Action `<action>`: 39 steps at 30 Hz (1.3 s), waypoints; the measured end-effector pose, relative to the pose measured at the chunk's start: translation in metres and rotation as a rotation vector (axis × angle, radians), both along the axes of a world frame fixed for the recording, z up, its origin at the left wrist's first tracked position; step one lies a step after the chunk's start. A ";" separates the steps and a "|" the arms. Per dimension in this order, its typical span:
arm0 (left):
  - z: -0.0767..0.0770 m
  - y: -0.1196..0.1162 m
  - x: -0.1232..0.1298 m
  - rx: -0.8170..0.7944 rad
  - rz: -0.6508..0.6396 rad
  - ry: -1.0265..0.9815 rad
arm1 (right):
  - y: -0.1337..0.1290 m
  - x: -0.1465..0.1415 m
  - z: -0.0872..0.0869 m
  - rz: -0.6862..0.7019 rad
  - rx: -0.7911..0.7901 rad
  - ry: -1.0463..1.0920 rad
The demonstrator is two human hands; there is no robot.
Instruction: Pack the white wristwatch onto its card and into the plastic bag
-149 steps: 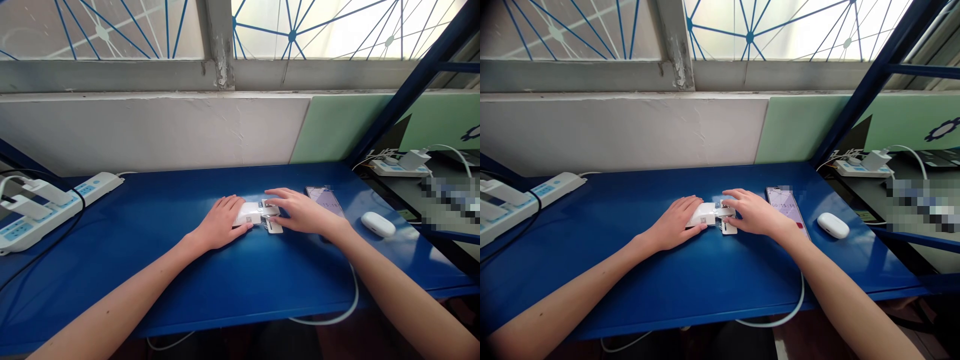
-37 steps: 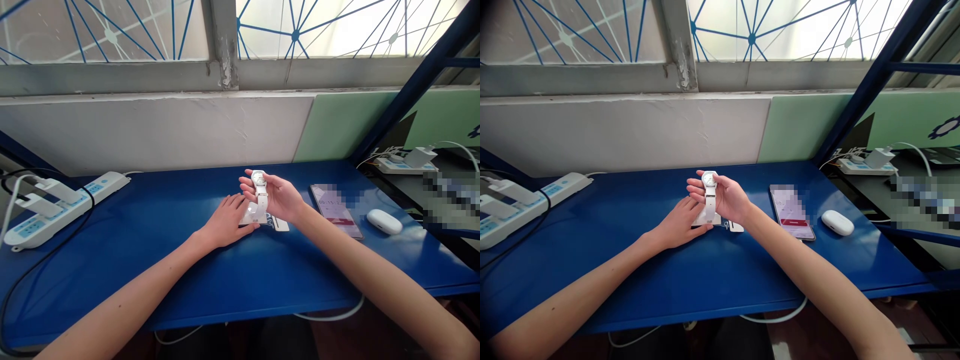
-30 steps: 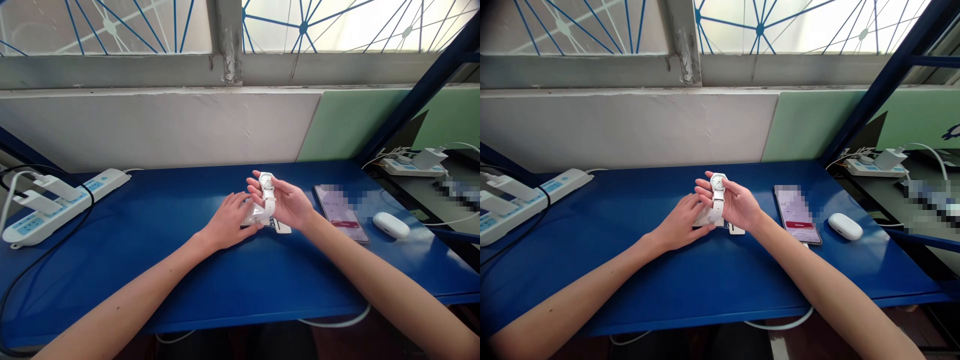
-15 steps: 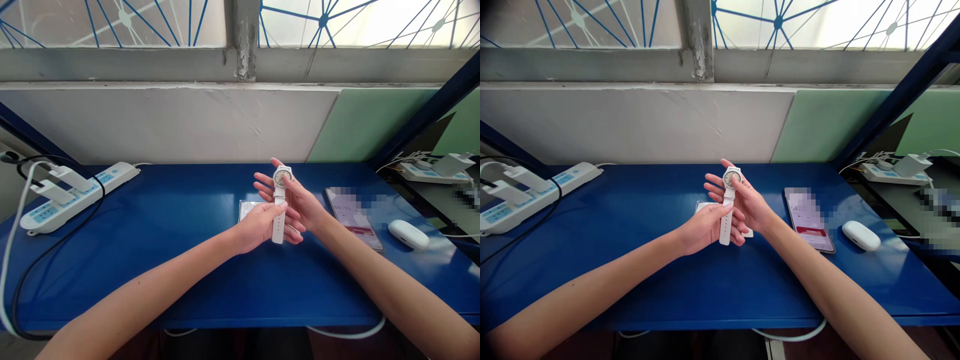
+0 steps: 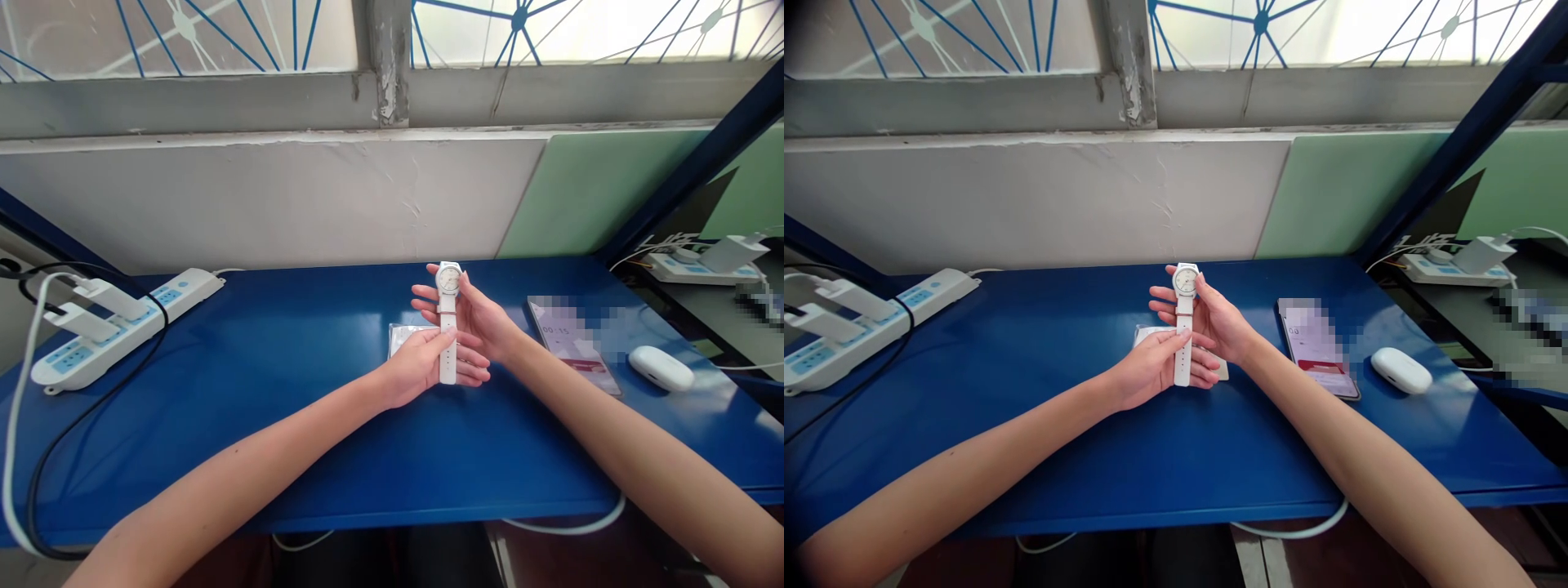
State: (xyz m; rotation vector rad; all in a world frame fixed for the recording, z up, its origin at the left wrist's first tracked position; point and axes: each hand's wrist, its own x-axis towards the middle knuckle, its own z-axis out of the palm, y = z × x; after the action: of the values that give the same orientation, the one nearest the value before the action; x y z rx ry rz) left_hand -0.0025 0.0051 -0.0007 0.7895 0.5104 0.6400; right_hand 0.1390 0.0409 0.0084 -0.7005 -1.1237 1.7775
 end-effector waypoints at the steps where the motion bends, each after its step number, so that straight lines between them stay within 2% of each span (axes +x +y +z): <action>1: 0.000 0.000 0.000 0.001 0.006 0.000 | 0.000 0.000 0.001 0.001 -0.004 0.017; 8: 0.001 0.004 -0.002 0.013 0.019 0.041 | -0.002 0.004 0.008 0.070 -0.075 0.113; 14: 0.003 0.007 -0.003 -0.001 0.020 0.062 | 0.000 0.004 0.006 0.094 -0.120 0.219; 21: 0.000 0.008 -0.003 0.034 0.017 0.048 | 0.001 0.003 0.003 0.057 -0.097 0.209; 28: -0.005 0.010 -0.002 0.070 0.008 -0.004 | 0.001 0.003 0.004 0.068 -0.140 0.218; 32: -0.002 0.008 -0.004 0.030 -0.013 -0.025 | 0.001 0.003 0.004 0.106 -0.157 0.234; 39: 0.003 0.007 -0.006 0.013 -0.038 -0.043 | 0.002 0.003 0.004 0.085 -0.138 0.229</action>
State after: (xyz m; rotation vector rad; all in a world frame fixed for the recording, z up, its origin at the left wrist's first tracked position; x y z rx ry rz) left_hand -0.0083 0.0120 0.0026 0.7938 0.4514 0.6245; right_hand 0.1421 0.0424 0.0119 -0.5196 -0.8950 1.9666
